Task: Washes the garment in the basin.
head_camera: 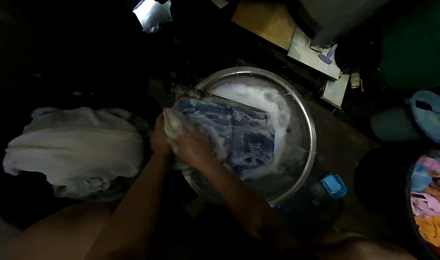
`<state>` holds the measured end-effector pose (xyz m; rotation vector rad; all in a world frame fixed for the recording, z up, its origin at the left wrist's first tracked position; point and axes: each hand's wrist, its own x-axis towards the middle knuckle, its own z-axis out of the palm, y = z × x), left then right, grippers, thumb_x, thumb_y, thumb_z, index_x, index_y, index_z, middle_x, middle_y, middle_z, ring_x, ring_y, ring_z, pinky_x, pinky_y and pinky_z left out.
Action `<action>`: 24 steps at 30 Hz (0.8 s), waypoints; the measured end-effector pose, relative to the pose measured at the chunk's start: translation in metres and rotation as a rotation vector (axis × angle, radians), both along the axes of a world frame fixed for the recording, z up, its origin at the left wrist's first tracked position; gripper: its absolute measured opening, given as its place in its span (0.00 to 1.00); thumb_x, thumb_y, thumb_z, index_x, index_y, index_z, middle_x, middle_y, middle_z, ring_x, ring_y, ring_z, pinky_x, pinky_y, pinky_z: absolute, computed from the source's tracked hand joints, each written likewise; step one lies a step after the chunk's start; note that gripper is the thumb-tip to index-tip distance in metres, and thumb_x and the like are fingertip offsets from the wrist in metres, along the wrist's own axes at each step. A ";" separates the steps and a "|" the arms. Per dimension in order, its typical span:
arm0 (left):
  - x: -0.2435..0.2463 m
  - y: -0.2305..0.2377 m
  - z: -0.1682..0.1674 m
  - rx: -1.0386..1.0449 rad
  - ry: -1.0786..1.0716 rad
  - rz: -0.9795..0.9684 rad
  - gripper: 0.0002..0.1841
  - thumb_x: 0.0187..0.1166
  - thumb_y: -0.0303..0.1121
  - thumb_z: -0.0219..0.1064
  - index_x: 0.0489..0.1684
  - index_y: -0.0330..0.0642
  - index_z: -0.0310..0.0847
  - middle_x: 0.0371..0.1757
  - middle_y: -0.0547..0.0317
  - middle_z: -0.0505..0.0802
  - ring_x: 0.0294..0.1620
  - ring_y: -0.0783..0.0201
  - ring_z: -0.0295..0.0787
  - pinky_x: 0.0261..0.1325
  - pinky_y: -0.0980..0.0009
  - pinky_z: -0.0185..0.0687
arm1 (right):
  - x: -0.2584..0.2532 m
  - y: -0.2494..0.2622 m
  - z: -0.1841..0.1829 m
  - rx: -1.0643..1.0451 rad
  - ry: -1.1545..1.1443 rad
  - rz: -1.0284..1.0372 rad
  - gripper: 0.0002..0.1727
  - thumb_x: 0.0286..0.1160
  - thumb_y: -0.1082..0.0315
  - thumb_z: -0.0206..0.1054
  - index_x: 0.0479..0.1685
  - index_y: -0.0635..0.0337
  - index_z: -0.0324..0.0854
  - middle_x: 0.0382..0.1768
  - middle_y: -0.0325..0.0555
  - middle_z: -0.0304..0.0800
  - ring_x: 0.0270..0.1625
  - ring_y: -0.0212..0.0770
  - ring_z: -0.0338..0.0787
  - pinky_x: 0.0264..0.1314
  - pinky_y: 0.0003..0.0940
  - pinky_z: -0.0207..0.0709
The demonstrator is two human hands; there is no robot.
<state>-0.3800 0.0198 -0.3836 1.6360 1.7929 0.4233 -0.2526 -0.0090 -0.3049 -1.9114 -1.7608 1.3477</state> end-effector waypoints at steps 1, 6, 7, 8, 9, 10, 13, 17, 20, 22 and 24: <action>-0.001 0.002 -0.001 -0.016 0.022 -0.027 0.31 0.82 0.24 0.64 0.88 0.38 0.63 0.87 0.34 0.69 0.78 0.28 0.75 0.73 0.29 0.69 | 0.012 -0.002 -0.022 0.084 -0.072 -0.018 0.35 0.81 0.59 0.70 0.88 0.50 0.67 0.82 0.58 0.74 0.77 0.62 0.80 0.75 0.65 0.73; -0.002 0.006 -0.011 0.000 0.090 -0.084 0.29 0.89 0.38 0.60 0.90 0.46 0.63 0.90 0.38 0.65 0.78 0.30 0.75 0.70 0.30 0.73 | 0.205 -0.075 -0.114 -0.101 -0.502 -0.436 0.34 0.88 0.54 0.57 0.94 0.40 0.58 0.79 0.62 0.77 0.69 0.64 0.87 0.66 0.64 0.81; -0.001 0.007 -0.010 0.017 0.092 -0.078 0.29 0.88 0.38 0.60 0.89 0.46 0.64 0.90 0.38 0.66 0.76 0.30 0.77 0.69 0.30 0.74 | 0.230 -0.079 -0.112 -0.211 -0.531 -0.497 0.33 0.88 0.55 0.56 0.94 0.43 0.57 0.80 0.64 0.73 0.71 0.64 0.85 0.68 0.62 0.81; 0.000 0.008 -0.009 0.025 0.095 -0.077 0.28 0.88 0.36 0.61 0.89 0.46 0.65 0.90 0.38 0.66 0.75 0.30 0.78 0.67 0.30 0.75 | 0.240 -0.073 -0.103 -0.278 -0.529 -0.535 0.33 0.89 0.56 0.56 0.93 0.46 0.57 0.81 0.65 0.71 0.72 0.64 0.84 0.69 0.59 0.80; 0.001 0.007 -0.009 0.028 0.093 -0.076 0.28 0.88 0.35 0.61 0.89 0.45 0.65 0.89 0.38 0.66 0.75 0.29 0.78 0.67 0.29 0.75 | 0.233 -0.061 -0.088 -0.274 -0.496 -0.559 0.33 0.89 0.57 0.57 0.92 0.51 0.58 0.81 0.67 0.71 0.73 0.64 0.83 0.71 0.59 0.78; 0.002 0.007 -0.009 0.023 0.089 -0.071 0.29 0.88 0.35 0.61 0.89 0.46 0.64 0.90 0.38 0.66 0.75 0.29 0.78 0.68 0.29 0.74 | 0.211 -0.046 -0.072 -0.185 -0.429 -0.566 0.32 0.88 0.58 0.59 0.90 0.56 0.61 0.80 0.68 0.72 0.74 0.64 0.82 0.73 0.59 0.77; 0.000 0.007 -0.008 0.006 0.096 -0.061 0.28 0.89 0.36 0.60 0.90 0.48 0.64 0.90 0.39 0.66 0.76 0.29 0.77 0.68 0.29 0.74 | 0.084 0.005 -0.043 0.180 -0.168 -0.385 0.32 0.85 0.55 0.66 0.87 0.51 0.68 0.77 0.62 0.77 0.69 0.61 0.87 0.67 0.60 0.83; -0.004 0.009 -0.006 -0.017 0.094 -0.096 0.31 0.88 0.35 0.61 0.91 0.45 0.61 0.91 0.40 0.64 0.76 0.28 0.77 0.67 0.27 0.74 | 0.042 0.023 -0.071 0.306 -0.130 -0.090 0.23 0.85 0.53 0.66 0.77 0.46 0.81 0.74 0.60 0.80 0.62 0.60 0.90 0.58 0.59 0.86; -0.004 0.008 -0.010 0.012 0.086 -0.097 0.28 0.90 0.41 0.58 0.90 0.49 0.64 0.90 0.39 0.66 0.75 0.30 0.78 0.67 0.29 0.75 | 0.167 -0.011 -0.100 0.032 -0.277 -0.392 0.28 0.89 0.50 0.58 0.85 0.45 0.71 0.74 0.59 0.82 0.67 0.63 0.87 0.65 0.67 0.80; -0.001 0.010 -0.006 0.018 0.089 -0.105 0.27 0.90 0.41 0.58 0.90 0.52 0.64 0.90 0.39 0.66 0.74 0.30 0.79 0.65 0.29 0.76 | 0.221 -0.022 -0.110 -0.120 -0.436 -0.541 0.30 0.90 0.48 0.55 0.88 0.45 0.68 0.75 0.63 0.79 0.71 0.66 0.85 0.69 0.67 0.77; 0.001 0.010 -0.006 0.011 0.096 -0.101 0.28 0.91 0.39 0.57 0.90 0.53 0.63 0.89 0.38 0.67 0.73 0.29 0.80 0.64 0.29 0.76 | 0.216 -0.004 -0.095 -0.171 -0.463 -0.544 0.30 0.91 0.52 0.55 0.88 0.52 0.66 0.77 0.68 0.76 0.73 0.68 0.82 0.71 0.67 0.75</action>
